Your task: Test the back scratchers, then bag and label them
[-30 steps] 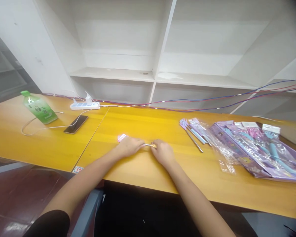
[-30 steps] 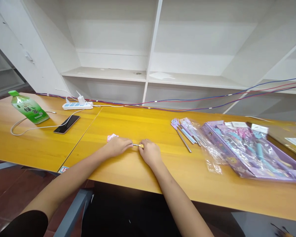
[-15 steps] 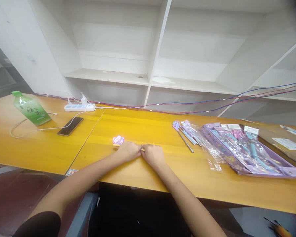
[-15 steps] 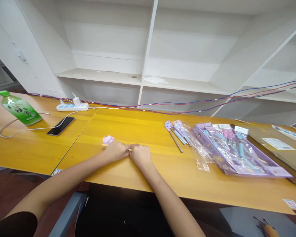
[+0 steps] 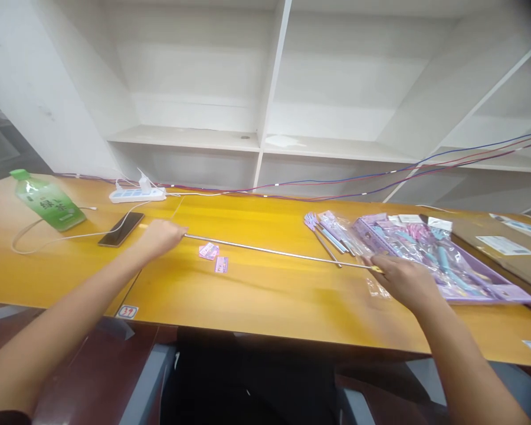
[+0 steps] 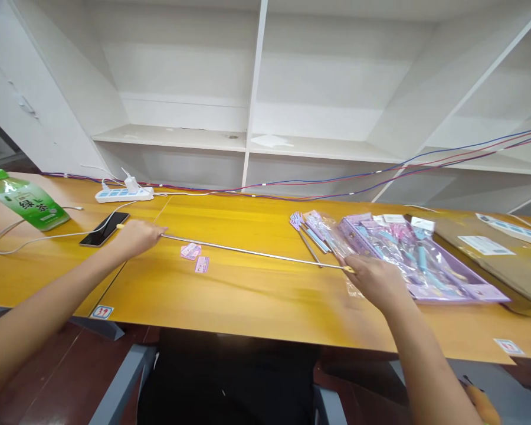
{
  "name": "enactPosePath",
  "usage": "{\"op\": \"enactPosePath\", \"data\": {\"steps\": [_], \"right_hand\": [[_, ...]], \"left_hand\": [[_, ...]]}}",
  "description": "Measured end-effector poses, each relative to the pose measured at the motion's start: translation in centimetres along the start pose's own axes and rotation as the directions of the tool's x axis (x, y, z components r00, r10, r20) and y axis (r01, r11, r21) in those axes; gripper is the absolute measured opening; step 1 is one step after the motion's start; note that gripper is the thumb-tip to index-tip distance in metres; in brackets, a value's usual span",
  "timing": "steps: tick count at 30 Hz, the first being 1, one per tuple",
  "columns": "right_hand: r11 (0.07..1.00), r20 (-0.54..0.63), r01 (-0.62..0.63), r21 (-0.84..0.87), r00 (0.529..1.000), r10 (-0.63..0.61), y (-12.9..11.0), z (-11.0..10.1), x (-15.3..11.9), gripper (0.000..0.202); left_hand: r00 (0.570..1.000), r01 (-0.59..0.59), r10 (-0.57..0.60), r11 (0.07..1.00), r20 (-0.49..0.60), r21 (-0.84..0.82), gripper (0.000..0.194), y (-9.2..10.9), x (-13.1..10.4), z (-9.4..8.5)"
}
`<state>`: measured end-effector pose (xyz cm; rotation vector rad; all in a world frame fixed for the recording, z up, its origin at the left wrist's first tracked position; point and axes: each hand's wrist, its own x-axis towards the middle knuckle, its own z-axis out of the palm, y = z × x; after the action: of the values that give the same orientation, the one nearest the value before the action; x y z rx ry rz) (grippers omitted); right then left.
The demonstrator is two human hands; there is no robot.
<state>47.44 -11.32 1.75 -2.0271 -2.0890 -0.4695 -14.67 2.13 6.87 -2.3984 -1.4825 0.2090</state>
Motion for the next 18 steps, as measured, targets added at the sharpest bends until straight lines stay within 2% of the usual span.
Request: {"op": "enactPosePath", "data": {"steps": [1, 3, 8, 12, 18], "right_hand": [[1.000, -0.011, -0.006, -0.002, 1.000, 0.005, 1.3, 0.4, -0.9, 0.045], [0.999, -0.048, -0.027, 0.019, 0.998, 0.028, 2.3, 1.1, -2.5, 0.051], [0.993, -0.101, 0.021, 0.115, 0.995, -0.010, 1.4, 2.8, -5.0, 0.067], [0.993, -0.103, -0.011, 0.117, 0.994, 0.023, 1.4, 2.6, -6.6, 0.073], [0.973, -0.002, -0.068, 0.219, 0.998, 0.070, 1.6, 2.2, -7.1, 0.062]], "left_hand": [[1.000, -0.022, 0.022, 1.000, 0.006, -0.018, 0.040, 0.0, -0.4, 0.5], [0.998, -0.062, 0.062, 0.996, 0.009, -0.064, 0.036, 1.0, -0.9, 1.1], [0.993, -0.101, 0.093, 0.988, -0.069, -0.119, 0.032, 3.7, -1.5, 0.8], [0.994, -0.073, 0.065, 0.993, -0.090, -0.088, 0.037, 3.8, -2.8, -0.1], [0.997, -0.068, 0.064, 0.995, -0.054, -0.076, 0.035, 3.9, -3.7, -0.4]]}}
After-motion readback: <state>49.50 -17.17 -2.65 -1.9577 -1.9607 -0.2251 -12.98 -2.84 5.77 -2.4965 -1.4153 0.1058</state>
